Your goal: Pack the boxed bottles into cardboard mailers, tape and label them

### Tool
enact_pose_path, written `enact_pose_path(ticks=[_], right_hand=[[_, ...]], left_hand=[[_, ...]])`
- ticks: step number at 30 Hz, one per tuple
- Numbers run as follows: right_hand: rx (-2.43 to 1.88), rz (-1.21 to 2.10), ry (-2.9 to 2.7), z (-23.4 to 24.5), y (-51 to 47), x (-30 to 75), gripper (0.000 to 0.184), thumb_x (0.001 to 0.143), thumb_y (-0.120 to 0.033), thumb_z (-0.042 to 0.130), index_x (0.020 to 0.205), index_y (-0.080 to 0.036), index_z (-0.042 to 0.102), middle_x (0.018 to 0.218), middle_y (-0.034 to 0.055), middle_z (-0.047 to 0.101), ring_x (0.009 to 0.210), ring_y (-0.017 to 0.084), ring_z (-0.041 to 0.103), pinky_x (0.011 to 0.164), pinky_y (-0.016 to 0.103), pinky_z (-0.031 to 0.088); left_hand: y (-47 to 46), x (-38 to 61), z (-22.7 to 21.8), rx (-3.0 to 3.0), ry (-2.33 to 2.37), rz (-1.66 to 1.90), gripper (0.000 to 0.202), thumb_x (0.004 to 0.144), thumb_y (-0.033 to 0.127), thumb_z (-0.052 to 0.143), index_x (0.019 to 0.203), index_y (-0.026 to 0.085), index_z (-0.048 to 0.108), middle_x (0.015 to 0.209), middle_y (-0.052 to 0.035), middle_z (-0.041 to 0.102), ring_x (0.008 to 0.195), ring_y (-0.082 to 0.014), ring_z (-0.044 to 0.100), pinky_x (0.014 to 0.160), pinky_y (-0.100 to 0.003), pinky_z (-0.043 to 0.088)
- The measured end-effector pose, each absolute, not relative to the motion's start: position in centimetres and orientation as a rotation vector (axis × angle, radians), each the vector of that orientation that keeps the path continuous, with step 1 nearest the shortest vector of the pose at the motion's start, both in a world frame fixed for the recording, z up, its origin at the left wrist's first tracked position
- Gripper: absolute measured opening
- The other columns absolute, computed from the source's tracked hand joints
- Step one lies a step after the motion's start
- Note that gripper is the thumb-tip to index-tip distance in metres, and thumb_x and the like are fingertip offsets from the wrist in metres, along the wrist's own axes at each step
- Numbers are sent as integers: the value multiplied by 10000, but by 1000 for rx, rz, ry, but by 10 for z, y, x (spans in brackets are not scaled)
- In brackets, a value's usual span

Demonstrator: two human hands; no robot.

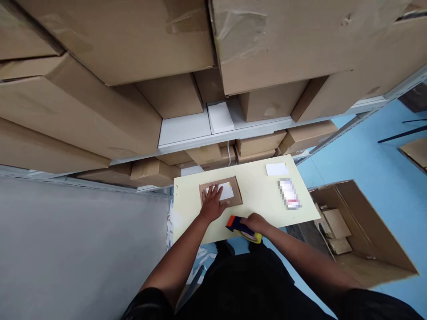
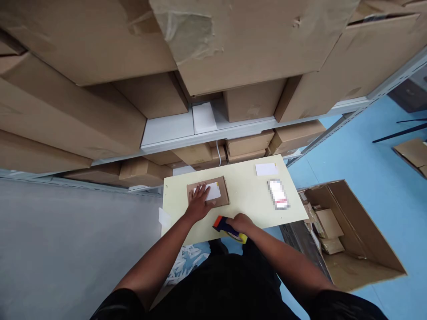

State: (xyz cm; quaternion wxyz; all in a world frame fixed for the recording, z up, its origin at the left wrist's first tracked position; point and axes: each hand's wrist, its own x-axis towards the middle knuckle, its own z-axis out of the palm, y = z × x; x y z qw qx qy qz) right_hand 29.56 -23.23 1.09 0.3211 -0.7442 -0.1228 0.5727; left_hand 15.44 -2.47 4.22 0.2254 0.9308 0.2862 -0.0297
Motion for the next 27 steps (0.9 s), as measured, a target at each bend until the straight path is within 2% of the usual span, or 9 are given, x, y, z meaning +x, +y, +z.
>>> enact_pose_path(ticks=[3, 6, 9, 12, 16, 18, 21, 24, 27], right_hand=[[-2172, 1477, -323, 25, -281, 314, 388, 831, -455, 656, 528, -218, 606, 556, 78, 634, 723, 282, 661, 656, 350, 422], [-2297, 1235, -386, 33, -306, 327, 364, 905, -452, 525, 648, -224, 645, 644, 69, 677, 710, 264, 656, 636, 345, 417], [-2456, 879, -641, 27, -298, 331, 317, 912, -476, 557, 756, -224, 669, 797, 110, 714, 889, 313, 670, 773, 380, 454], [-2554, 653, -823, 11, -273, 334, 262, 912, -445, 611, 884, -199, 697, 995, 188, 717, 1130, 390, 607, 987, 481, 405], [-2507, 648, -827, -5, -250, 339, 221, 906, -342, 628, 1050, -193, 706, 1103, 223, 694, 1325, 438, 477, 1096, 591, 294], [-2489, 628, -843, -5, -250, 337, 316, 893, -309, 623, 1179, -191, 685, 1225, 236, 655, 1403, 454, 395, 1123, 620, 256], [-2409, 580, -940, 2, -253, 325, 505, 875, -316, 613, 1363, -189, 605, 1432, 219, 548, 1455, 444, 328, 1187, 606, 220], [-2227, 673, -963, 5, -246, 308, 622, 828, -311, 643, 1435, -204, 555, 1522, 166, 499, 1457, 390, 363, 1227, 522, 258], [-2134, 917, -834, 0, -230, 293, 702, 774, -247, 660, 1461, -211, 522, 1485, 138, 553, 1403, 341, 474, 1180, 460, 362]], left_hand=[[-18, 141, 46, 2468, 770, 88, 542, 1005, 467, 506, 1476, 201, 540, 1650, -123, 398, 1572, -324, 255, 1282, -614, 144], [-13, 117, 47, 2367, 887, 335, 437, 1017, 418, 479, 1381, 213, 609, 1580, -107, 489, 1553, -272, 307, 1285, -527, 252], [-10, 90, 41, 2208, 1099, 449, 487, 1006, 440, 491, 1416, 188, 569, 1578, -141, 466, 1528, -271, 353, 1269, -489, 306], [-11, 71, 30, 1948, 1223, 330, 642, 975, 484, 535, 1525, 167, 437, 1603, -187, 426, 1408, -286, 521, 1163, -466, 448], [-17, 65, 23, 1714, 1169, 129, 642, 959, 486, 544, 1519, 191, 435, 1499, -172, 573, 1130, -263, 712, 1011, -437, 553], [-21, 65, 24, 1696, 1128, 102, 594, 955, 499, 533, 1472, 210, 490, 1441, -131, 634, 1091, -257, 726, 1009, -439, 552], [-27, 63, 23, 1625, 1119, 147, 573, 953, 504, 518, 1445, 210, 514, 1448, -119, 634, 1154, -258, 707, 1036, -440, 534], [-32, 59, 16, 1552, 1062, 173, 597, 934, 448, 540, 1470, 191, 480, 1497, -138, 593, 1307, -263, 630, 1099, -438, 493], [-37, 55, 5, 1525, 1029, 144, 712, 903, 396, 596, 1549, 192, 379, 1534, -149, 554, 1399, -268, 556, 1132, -437, 469]])
